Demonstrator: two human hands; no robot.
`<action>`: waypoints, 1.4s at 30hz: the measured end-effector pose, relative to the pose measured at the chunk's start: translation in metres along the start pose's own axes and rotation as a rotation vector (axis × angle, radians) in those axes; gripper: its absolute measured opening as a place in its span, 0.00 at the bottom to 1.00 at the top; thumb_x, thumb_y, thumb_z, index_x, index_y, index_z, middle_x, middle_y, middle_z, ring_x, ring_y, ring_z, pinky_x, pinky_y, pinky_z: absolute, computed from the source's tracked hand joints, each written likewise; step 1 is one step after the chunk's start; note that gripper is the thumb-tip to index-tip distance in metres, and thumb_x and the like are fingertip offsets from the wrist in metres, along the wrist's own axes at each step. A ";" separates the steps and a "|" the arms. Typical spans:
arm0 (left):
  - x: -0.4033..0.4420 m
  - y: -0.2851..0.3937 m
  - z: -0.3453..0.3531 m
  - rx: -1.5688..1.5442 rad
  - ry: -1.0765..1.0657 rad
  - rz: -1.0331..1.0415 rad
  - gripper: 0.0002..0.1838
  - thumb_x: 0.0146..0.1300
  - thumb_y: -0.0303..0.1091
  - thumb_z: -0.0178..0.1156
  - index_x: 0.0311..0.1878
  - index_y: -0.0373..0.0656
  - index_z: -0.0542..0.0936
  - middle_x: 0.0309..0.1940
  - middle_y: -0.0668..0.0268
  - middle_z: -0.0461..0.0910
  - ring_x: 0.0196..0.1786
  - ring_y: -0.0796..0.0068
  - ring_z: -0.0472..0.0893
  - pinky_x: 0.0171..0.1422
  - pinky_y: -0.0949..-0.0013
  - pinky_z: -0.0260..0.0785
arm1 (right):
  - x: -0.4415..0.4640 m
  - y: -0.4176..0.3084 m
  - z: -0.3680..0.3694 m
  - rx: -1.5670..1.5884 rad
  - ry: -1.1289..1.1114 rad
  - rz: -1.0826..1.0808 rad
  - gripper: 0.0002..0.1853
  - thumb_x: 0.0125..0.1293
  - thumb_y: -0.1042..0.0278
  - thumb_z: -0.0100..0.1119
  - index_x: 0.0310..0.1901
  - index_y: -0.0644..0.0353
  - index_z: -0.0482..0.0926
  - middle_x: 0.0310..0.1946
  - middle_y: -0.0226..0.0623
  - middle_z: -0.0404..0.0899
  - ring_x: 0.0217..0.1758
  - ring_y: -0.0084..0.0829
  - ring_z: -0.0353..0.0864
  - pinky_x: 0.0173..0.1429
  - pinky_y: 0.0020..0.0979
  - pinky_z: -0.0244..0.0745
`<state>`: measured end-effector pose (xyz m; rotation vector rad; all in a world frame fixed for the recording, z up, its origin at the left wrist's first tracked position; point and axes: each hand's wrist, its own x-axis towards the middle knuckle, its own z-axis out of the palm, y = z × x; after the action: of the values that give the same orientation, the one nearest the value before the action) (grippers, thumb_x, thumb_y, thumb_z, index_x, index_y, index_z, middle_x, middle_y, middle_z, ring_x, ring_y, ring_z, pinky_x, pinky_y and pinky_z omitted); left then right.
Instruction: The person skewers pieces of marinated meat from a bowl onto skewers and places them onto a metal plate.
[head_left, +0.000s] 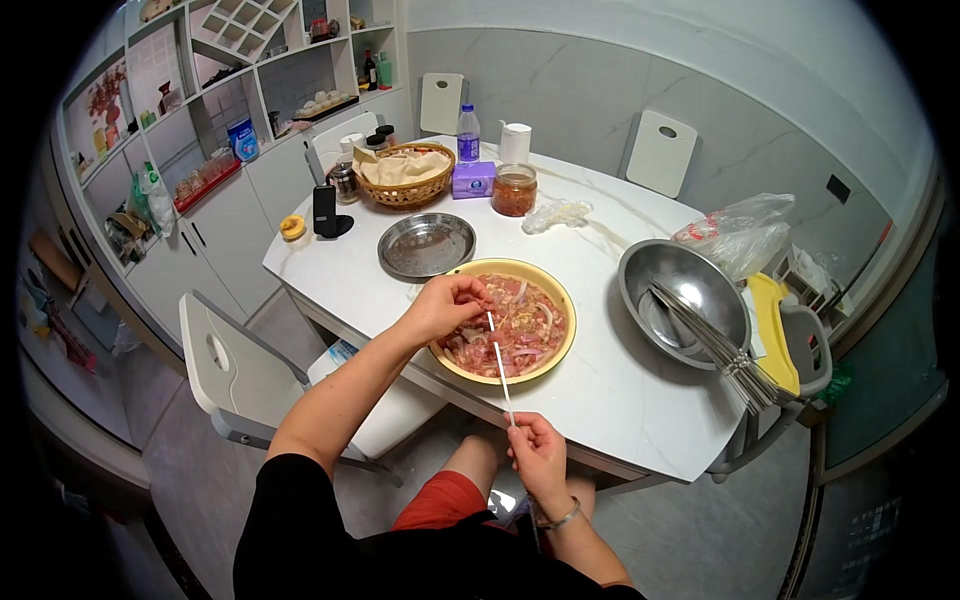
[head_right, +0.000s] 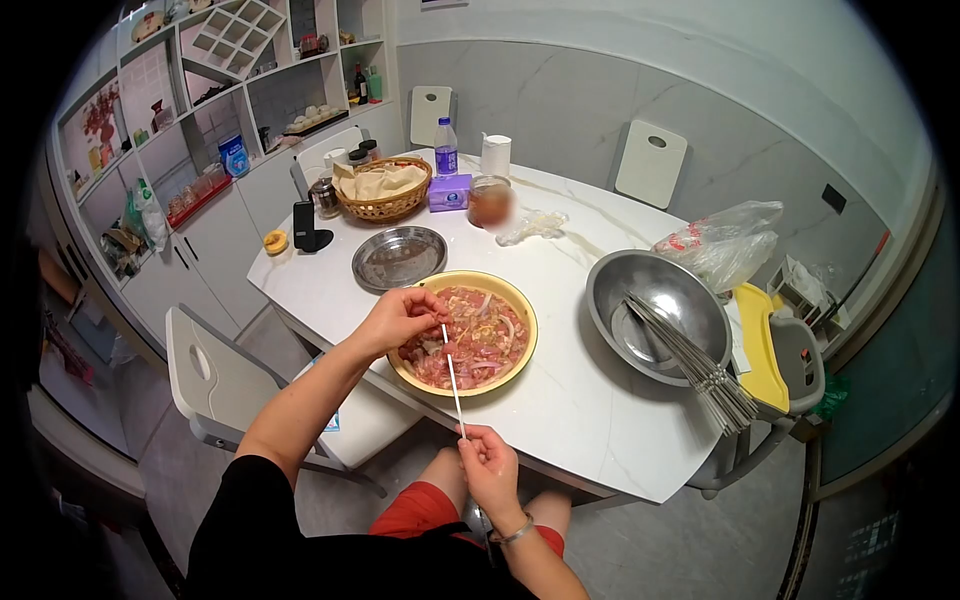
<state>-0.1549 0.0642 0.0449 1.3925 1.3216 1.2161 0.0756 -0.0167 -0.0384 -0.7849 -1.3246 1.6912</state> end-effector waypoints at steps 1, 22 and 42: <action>-0.001 0.002 0.001 0.013 0.005 0.005 0.05 0.58 0.17 0.50 0.37 0.32 0.74 0.33 0.61 0.79 0.37 0.76 0.80 0.40 0.76 0.75 | 0.000 -0.001 0.002 0.026 -0.002 0.011 0.09 0.63 0.74 0.51 0.44 0.64 0.74 0.19 0.21 0.67 0.18 0.10 0.63 0.18 0.12 0.57; 0.004 -0.003 0.007 0.029 -0.032 0.026 0.06 0.55 0.18 0.51 0.36 0.33 0.75 0.31 0.63 0.80 0.36 0.78 0.80 0.38 0.78 0.72 | 0.015 -0.011 0.004 0.144 -0.033 0.081 0.14 0.63 0.73 0.50 0.51 0.63 0.71 0.19 0.26 0.69 0.15 0.12 0.62 0.18 0.14 0.56; -0.006 0.013 -0.049 1.078 -0.003 0.010 0.08 0.43 0.33 0.64 0.28 0.43 0.82 0.31 0.61 0.78 0.35 0.65 0.78 0.41 0.66 0.70 | 0.026 -0.031 -0.016 -0.061 0.008 0.051 0.12 0.64 0.73 0.49 0.48 0.65 0.74 0.16 0.22 0.65 0.13 0.12 0.58 0.17 0.14 0.53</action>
<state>-0.2005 0.0545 0.0661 2.0891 2.0968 0.4416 0.0843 0.0166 -0.0118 -0.8661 -1.3666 1.6926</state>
